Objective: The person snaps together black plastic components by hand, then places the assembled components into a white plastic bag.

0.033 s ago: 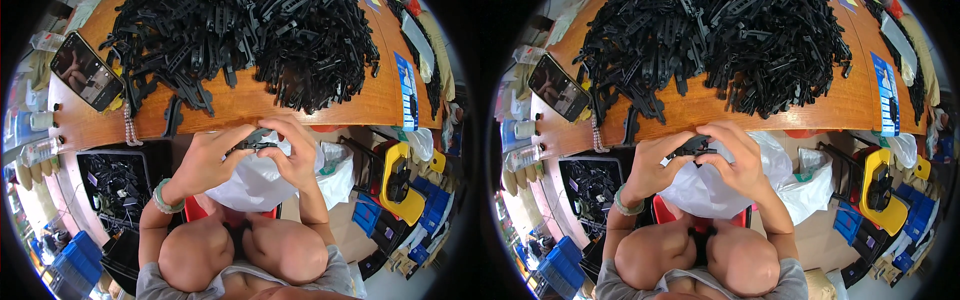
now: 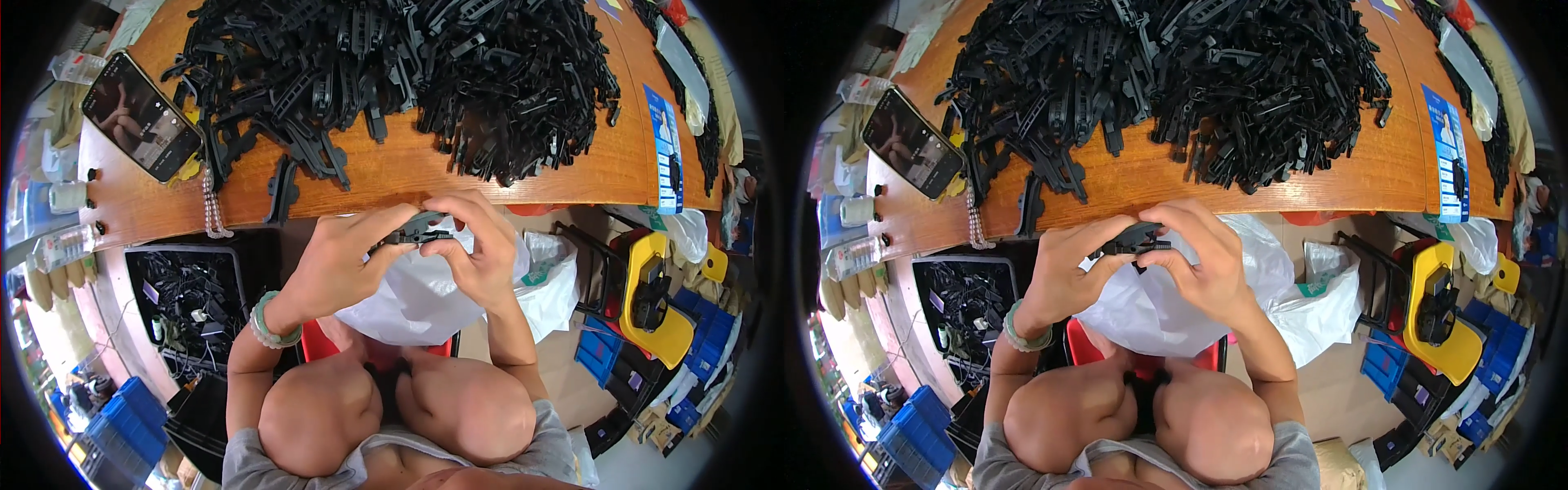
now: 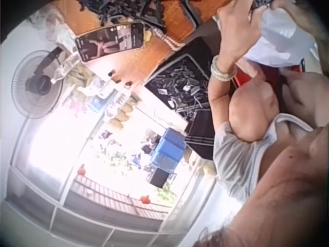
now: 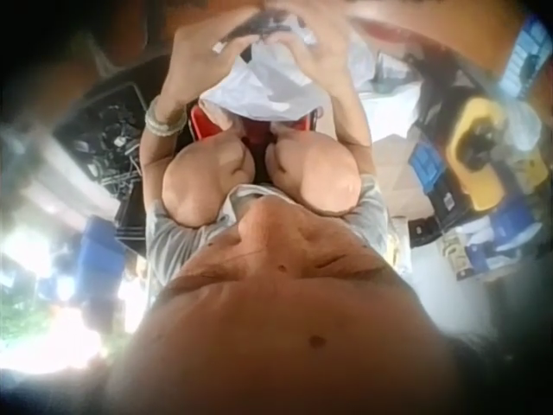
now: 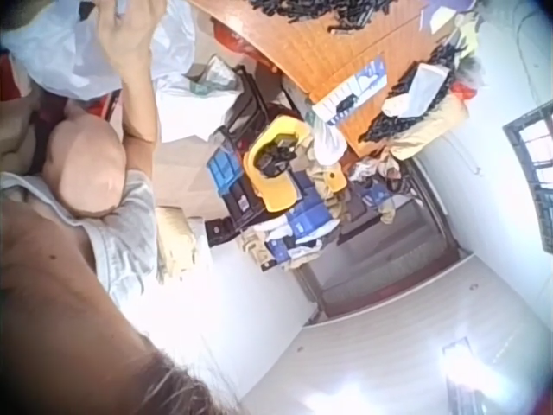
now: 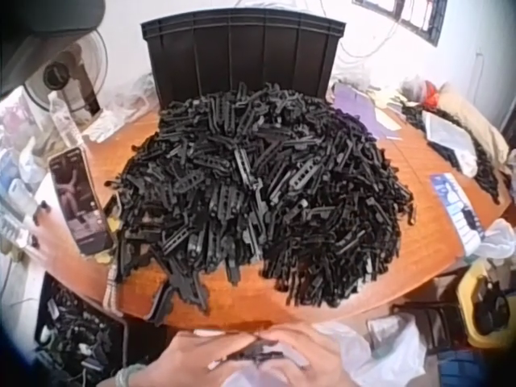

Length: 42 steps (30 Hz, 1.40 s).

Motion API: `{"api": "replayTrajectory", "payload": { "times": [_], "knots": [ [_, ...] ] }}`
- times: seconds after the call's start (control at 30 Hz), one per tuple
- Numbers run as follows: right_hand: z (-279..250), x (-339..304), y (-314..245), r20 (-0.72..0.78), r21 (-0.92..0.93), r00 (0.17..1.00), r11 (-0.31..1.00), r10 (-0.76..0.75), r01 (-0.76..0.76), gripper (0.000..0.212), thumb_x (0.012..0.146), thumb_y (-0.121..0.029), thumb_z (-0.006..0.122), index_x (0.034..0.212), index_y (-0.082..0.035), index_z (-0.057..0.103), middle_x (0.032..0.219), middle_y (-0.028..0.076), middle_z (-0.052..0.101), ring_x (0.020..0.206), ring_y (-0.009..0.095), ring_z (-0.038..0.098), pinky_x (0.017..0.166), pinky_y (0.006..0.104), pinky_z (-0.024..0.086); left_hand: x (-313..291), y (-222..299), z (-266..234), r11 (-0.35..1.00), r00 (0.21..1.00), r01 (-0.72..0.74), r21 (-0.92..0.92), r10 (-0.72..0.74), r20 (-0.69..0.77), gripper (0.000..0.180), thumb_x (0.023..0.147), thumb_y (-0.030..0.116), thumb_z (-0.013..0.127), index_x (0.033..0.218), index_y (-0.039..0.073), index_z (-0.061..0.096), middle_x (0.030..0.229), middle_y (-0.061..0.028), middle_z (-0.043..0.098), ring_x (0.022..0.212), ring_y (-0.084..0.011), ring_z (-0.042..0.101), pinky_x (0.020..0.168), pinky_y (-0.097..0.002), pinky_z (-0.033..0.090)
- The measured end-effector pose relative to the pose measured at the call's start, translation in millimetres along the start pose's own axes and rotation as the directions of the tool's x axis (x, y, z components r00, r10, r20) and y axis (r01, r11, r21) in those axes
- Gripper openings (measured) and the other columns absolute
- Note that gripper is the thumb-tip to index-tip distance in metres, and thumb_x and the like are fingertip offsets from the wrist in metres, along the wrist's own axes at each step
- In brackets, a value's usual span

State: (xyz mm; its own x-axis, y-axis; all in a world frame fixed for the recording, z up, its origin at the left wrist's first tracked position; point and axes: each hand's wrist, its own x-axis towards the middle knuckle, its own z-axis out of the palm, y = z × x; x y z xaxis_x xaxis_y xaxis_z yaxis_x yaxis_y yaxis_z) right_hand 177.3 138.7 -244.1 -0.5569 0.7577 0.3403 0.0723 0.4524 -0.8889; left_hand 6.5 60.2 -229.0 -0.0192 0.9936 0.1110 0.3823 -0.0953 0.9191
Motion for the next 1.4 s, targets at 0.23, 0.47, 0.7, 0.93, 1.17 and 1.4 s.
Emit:
{"api": "replayTrajectory", "payload": {
  "times": [0.23,0.47,0.7,0.93,1.17,1.4],
  "knots": [
    [4,-5,4,-0.029,-0.064,0.999,0.998,-0.014,0.012,0.033,0.065,0.001,0.076,0.096,0.001,0.065,0.086,0.011,0.065,0.073,0.022,0.061,0.062,0.0284,0.047,-1,-6,0,0.997,1.000,-0.005,-0.073,0.006,0.007,0.033,0.078,0.002,0.068,0.110,0.000,0.061,0.090,-0.0169,0.067,0.073,-0.0293,0.065,0.065,-0.0326,0.051],
    [7,0,5,-0.045,0.018,0.999,0.999,-0.029,0.029,0.029,0.065,0.002,0.075,0.093,0.003,0.065,0.082,0.013,0.064,0.071,0.025,0.063,0.063,0.0301,0.049,0,-8,-1,0.989,0.992,0.117,-0.085,-0.112,0.058,0.031,0.078,0.003,0.070,0.108,-0.001,0.063,0.091,-0.0162,0.067,0.077,-0.0282,0.066,0.068,-0.0313,0.051],
    [4,-8,13,-0.030,-0.013,0.999,0.999,-0.032,0.031,0.032,0.067,-0.002,0.077,0.095,0.003,0.065,0.084,0.009,0.065,0.073,0.018,0.058,0.064,0.0271,0.045,1,-14,6,0.995,1.000,-0.020,-0.096,0.020,-0.007,0.032,0.077,0.006,0.071,0.108,-0.001,0.064,0.090,-0.0158,0.068,0.075,-0.0282,0.066,0.067,-0.0322,0.051],
    [3,-7,11,0.116,0.092,0.985,0.986,0.127,-0.138,0.028,0.071,-0.004,0.075,0.097,0.002,0.067,0.084,0.009,0.066,0.070,0.017,0.058,0.063,0.0273,0.045,-1,-6,-14,0.998,0.995,-0.008,0.057,0.002,0.099,0.031,0.075,0.008,0.074,0.104,-0.001,0.065,0.091,-0.0146,0.068,0.075,-0.0284,0.067,0.066,-0.0314,0.052],
    [-10,7,19,-0.003,-0.433,0.995,0.897,0.100,-0.092,0.020,0.082,-0.010,0.066,0.101,-0.002,0.066,0.084,0.010,0.063,0.067,0.024,0.061,0.056,0.0314,0.047,-15,-8,-58,0.883,0.860,0.357,0.303,-0.185,-0.475,0.016,0.074,0.006,0.073,0.088,0.000,0.065,0.070,-0.0086,0.063,0.057,-0.0192,0.059,0.054,-0.0291,0.046],
    [14,-1,23,-0.169,-0.686,0.986,0.718,-0.001,-0.117,0.020,0.080,-0.014,0.071,0.094,-0.004,0.062,0.073,0.007,0.057,0.059,0.028,0.058,0.050,0.0374,0.044,-24,-28,-52,0.737,0.901,0.334,0.587,-0.068,-0.428,0.020,0.074,0.012,0.073,0.082,0.002,0.058,0.074,-0.0094,0.055,0.066,-0.0287,0.056,0.057,-0.0372,0.043]
  ]
}}
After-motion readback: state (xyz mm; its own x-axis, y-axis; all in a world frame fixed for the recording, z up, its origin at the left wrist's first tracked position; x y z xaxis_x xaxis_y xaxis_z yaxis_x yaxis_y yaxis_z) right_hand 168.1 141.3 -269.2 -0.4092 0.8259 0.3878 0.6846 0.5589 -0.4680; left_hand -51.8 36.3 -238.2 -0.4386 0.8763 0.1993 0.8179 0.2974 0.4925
